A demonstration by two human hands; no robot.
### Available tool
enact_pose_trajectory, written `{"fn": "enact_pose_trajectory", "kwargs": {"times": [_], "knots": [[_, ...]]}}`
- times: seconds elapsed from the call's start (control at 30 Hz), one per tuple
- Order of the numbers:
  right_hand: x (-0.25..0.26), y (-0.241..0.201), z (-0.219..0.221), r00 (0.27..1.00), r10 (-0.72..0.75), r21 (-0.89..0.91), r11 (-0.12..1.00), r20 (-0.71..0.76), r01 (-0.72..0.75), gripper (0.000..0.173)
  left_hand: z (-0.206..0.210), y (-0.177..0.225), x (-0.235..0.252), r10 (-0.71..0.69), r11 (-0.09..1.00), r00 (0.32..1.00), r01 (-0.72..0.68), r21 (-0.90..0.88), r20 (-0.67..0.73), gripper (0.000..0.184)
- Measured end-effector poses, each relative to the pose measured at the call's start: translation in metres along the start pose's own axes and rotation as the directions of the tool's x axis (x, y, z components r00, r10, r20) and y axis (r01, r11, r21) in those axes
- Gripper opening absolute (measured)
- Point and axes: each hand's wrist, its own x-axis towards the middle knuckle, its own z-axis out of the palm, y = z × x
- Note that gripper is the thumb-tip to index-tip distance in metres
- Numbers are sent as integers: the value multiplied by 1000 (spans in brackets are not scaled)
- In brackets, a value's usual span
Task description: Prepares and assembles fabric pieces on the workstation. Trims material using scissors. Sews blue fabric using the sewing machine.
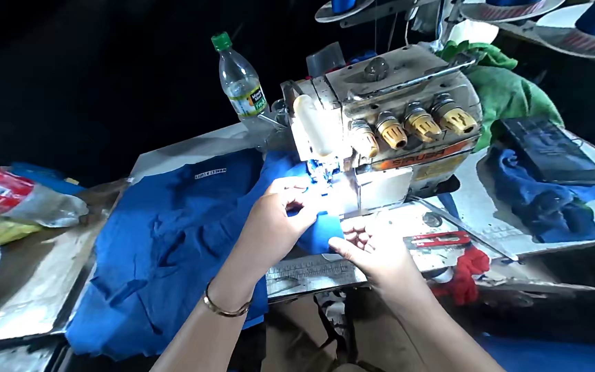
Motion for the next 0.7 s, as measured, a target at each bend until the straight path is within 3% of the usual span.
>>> {"fn": "enact_pose_trajectory", "kwargs": {"times": [0.03,0.17,0.3,0.5,0.7], "knots": [[-1,-1,-2,1000,10,3,1000,6,-10,24,0,3,0,-3,1000,1000,3,12,-16,8],[-3,-4,-3,1000,19,9,1000,-3,-19,31,2,7,9,43,996,997,-37,83,-62,13],[-8,-8,5,988,-132,-199,973,-76,115,48,4,5,20,-4,986,1000,7,166,-18,13],[-2,-11,12,960,-279,-547,800,24,246,50,5,6,24,-24,973,999,16,230,32,15],[-3,-11,16,941,-324,-648,698,94,305,54,0,8,27,-31,959,995,3,282,95,12]]}}
